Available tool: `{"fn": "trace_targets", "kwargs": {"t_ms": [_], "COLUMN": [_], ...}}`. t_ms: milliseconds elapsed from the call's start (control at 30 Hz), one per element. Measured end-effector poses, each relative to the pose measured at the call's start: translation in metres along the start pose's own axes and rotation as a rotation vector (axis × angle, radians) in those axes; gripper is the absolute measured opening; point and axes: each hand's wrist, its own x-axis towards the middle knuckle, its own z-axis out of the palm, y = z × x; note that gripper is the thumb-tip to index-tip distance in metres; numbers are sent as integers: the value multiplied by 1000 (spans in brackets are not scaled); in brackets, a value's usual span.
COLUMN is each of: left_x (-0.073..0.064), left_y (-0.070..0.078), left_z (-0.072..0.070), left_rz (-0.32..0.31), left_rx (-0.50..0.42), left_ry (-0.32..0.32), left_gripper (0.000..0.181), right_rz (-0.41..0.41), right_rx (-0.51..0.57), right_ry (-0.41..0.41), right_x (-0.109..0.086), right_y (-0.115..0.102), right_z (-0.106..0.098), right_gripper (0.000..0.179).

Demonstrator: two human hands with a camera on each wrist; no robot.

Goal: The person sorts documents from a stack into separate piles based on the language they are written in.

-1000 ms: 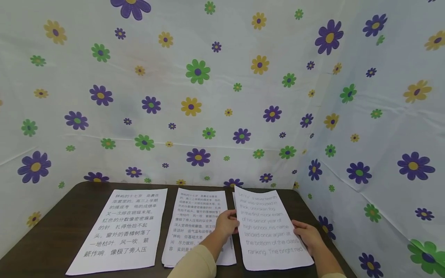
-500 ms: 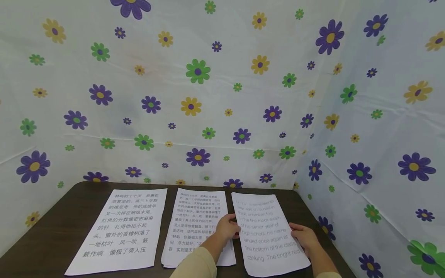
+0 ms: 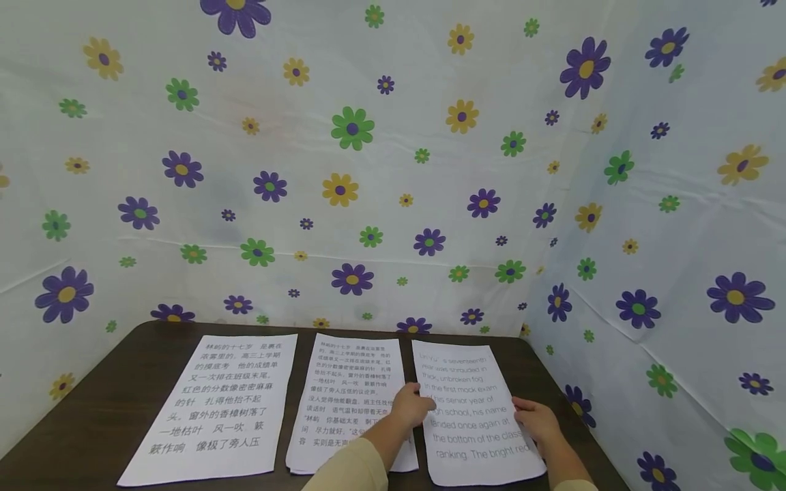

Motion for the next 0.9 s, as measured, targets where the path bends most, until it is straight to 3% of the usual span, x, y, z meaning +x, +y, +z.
{"fn": "trace_targets", "kwargs": {"t_ms": [300,533,733,900], "left_x": [-7,-3,-1,-1], "left_y": [8,7,9,10], "left_z": [1,-5,-20,-42], "left_rz": [23,72,117,125], "left_rx": [-20,-41,-58,-95], "left_ry": [-28,-44,-90,-131], "left_gripper": [69,79,79,80], "right_rz": [-23,-85,-101,-128], "right_rx": [-88,-102,-100,-86], "right_ry": [47,37,45,42], "right_x": [5,-1,-8,-8], "right_y": [1,-5,-15,-24], "right_z": [4,2,7,14], "right_gripper": [47,49,54,62]}}
